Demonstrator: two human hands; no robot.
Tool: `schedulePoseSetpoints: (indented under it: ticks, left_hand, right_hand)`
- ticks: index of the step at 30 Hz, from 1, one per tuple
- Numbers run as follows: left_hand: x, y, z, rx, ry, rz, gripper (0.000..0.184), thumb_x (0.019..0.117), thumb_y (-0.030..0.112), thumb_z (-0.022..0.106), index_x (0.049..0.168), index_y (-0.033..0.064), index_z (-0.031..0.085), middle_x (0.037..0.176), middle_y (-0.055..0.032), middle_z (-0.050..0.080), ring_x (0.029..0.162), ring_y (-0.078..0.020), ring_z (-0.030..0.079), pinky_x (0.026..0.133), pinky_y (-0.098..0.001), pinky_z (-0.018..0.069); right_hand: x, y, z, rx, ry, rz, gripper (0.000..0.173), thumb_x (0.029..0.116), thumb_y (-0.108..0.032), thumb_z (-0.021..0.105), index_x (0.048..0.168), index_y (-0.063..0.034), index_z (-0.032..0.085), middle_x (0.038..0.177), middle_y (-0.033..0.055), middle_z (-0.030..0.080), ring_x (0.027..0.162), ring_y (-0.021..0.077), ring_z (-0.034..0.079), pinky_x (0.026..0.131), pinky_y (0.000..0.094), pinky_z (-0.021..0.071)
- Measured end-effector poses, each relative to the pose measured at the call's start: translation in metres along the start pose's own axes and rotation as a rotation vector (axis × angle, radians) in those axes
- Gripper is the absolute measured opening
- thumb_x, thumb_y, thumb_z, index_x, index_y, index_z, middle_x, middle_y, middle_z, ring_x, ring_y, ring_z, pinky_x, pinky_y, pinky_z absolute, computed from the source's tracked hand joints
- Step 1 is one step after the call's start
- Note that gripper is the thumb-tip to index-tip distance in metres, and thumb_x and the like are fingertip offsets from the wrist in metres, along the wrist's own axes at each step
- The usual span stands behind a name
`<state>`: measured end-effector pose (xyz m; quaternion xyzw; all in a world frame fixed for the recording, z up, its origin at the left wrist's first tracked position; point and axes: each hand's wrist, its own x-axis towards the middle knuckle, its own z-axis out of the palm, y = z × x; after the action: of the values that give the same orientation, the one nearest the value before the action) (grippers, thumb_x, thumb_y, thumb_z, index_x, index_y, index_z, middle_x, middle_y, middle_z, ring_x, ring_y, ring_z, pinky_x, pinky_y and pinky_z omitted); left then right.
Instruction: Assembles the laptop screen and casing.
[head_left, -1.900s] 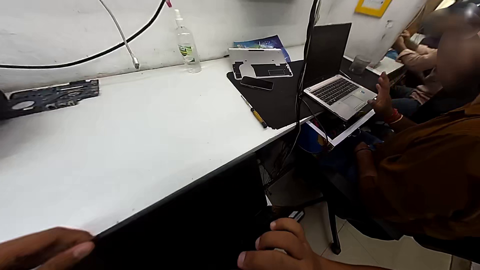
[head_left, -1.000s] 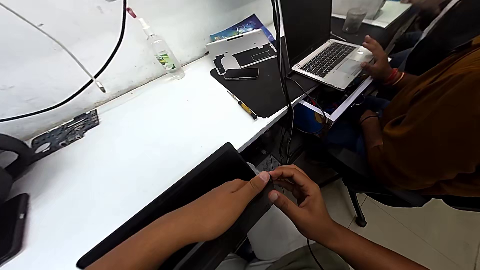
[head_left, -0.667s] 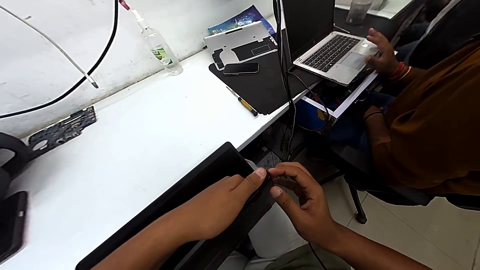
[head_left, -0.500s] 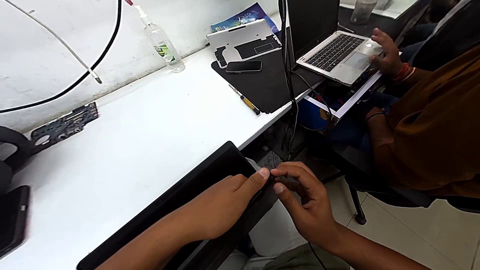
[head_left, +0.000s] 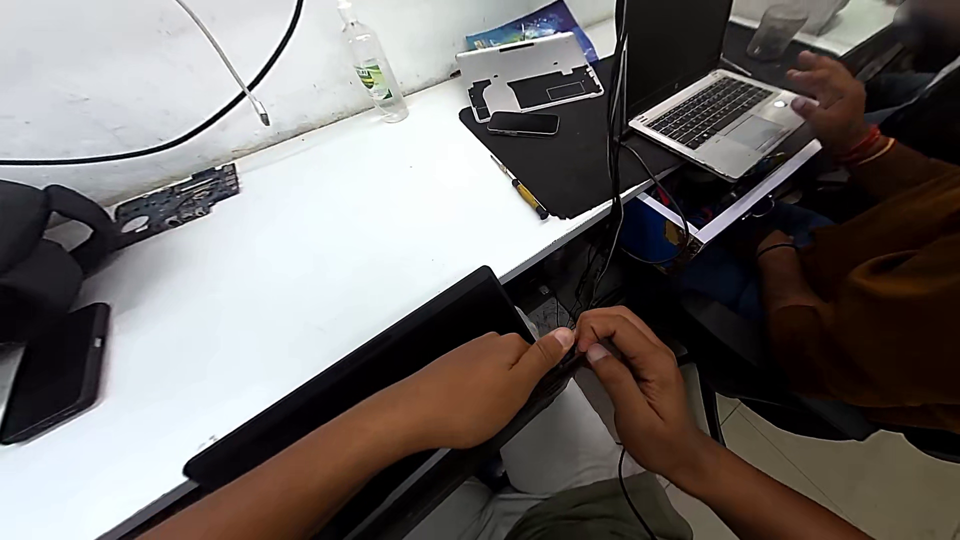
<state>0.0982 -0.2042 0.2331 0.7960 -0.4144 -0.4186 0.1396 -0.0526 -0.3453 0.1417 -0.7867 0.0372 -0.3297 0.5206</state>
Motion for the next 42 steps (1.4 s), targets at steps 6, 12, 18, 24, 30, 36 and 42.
schedulePoseSetpoints:
  ticks: [6, 12, 18, 24, 30, 36, 42]
  left_hand:
    - [-0.004, 0.007, 0.001, 0.110, 0.006, 0.045, 0.070, 0.1043, 0.064, 0.017, 0.071, 0.0139, 0.054, 0.059, -0.0019, 0.046, 0.054, -0.0147, 0.051, 0.048, -0.0316, 0.0394]
    - [-0.006, 0.010, -0.001, 0.152, 0.019, 0.085, 0.070, 0.1067, 0.059, 0.019, 0.070, 0.0113, 0.055, 0.057, -0.0021, 0.046, 0.052, -0.0150, 0.051, 0.046, -0.0322, 0.0403]
    - [-0.003, 0.007, -0.015, 0.122, -0.053, 0.093, 0.074, 0.1078, 0.057, 0.017, 0.077, 0.0054, 0.059, 0.064, -0.0057, 0.049, 0.061, -0.0195, 0.054, 0.054, -0.0391, 0.0437]
    - [-0.002, 0.005, -0.018, 0.087, -0.040, 0.095, 0.074, 0.1078, 0.058, 0.019, 0.078, 0.0041, 0.060, 0.064, -0.0059, 0.049, 0.060, -0.0195, 0.053, 0.054, -0.0395, 0.0429]
    - [-0.002, 0.001, -0.017, -0.005, 0.012, 0.068, 0.073, 0.1071, 0.060, 0.022, 0.079, 0.0043, 0.061, 0.065, -0.0059, 0.049, 0.061, -0.0197, 0.054, 0.054, -0.0394, 0.0427]
    - [-0.004, -0.004, -0.017, -0.088, 0.019, 0.094, 0.071, 0.1069, 0.060, 0.027, 0.081, 0.0036, 0.062, 0.067, -0.0067, 0.052, 0.064, -0.0197, 0.056, 0.056, -0.0401, 0.0444]
    - [-0.052, -0.029, -0.015, 0.093, 0.175, 0.246, 0.042, 0.1094, 0.042, 0.044, 0.096, 0.0146, 0.073, 0.072, 0.0034, 0.060, 0.064, -0.0072, 0.058, 0.055, -0.0299, 0.0492]
  right_hand:
    - [0.007, -0.004, -0.009, -0.037, -0.101, 0.024, 0.029, 0.1014, -0.018, 0.035, 0.089, -0.0154, 0.061, 0.103, -0.0015, 0.061, 0.101, 0.0112, 0.061, 0.077, 0.0265, 0.0530]
    - [0.009, -0.005, -0.013, -0.038, -0.137, 0.011, 0.031, 0.1000, -0.016, 0.034, 0.087, -0.0158, 0.062, 0.103, -0.0014, 0.063, 0.105, 0.0130, 0.061, 0.082, 0.0293, 0.0541]
    - [0.001, 0.003, -0.005, 0.046, -0.089, 0.024, 0.029, 0.1040, -0.026, 0.035, 0.089, -0.0208, 0.059, 0.111, -0.0024, 0.059, 0.105, 0.0137, 0.060, 0.080, 0.0288, 0.0549]
    - [-0.008, 0.002, 0.004, 0.105, -0.025, 0.075, 0.024, 0.1016, -0.031, 0.059, 0.123, -0.0207, 0.059, 0.112, -0.0056, 0.062, 0.102, 0.0091, 0.064, 0.085, 0.0245, 0.0573]
    - [-0.005, 0.005, 0.013, 0.009, 0.074, -0.013, 0.032, 0.0953, -0.026, 0.073, 0.124, -0.0155, 0.064, 0.116, -0.0018, 0.065, 0.105, 0.0136, 0.066, 0.089, 0.0290, 0.0599]
    - [-0.003, 0.007, 0.010, -0.086, 0.073, -0.058, 0.034, 0.0915, -0.033, 0.075, 0.121, -0.0185, 0.066, 0.128, 0.0009, 0.056, 0.115, 0.0177, 0.061, 0.087, 0.0303, 0.0607]
    - [0.008, -0.009, 0.003, -0.477, -0.052, -0.273, 0.032, 0.0888, -0.051, 0.074, 0.109, -0.0263, 0.070, 0.130, 0.0011, 0.052, 0.125, 0.0164, 0.051, 0.102, 0.0363, 0.0464]
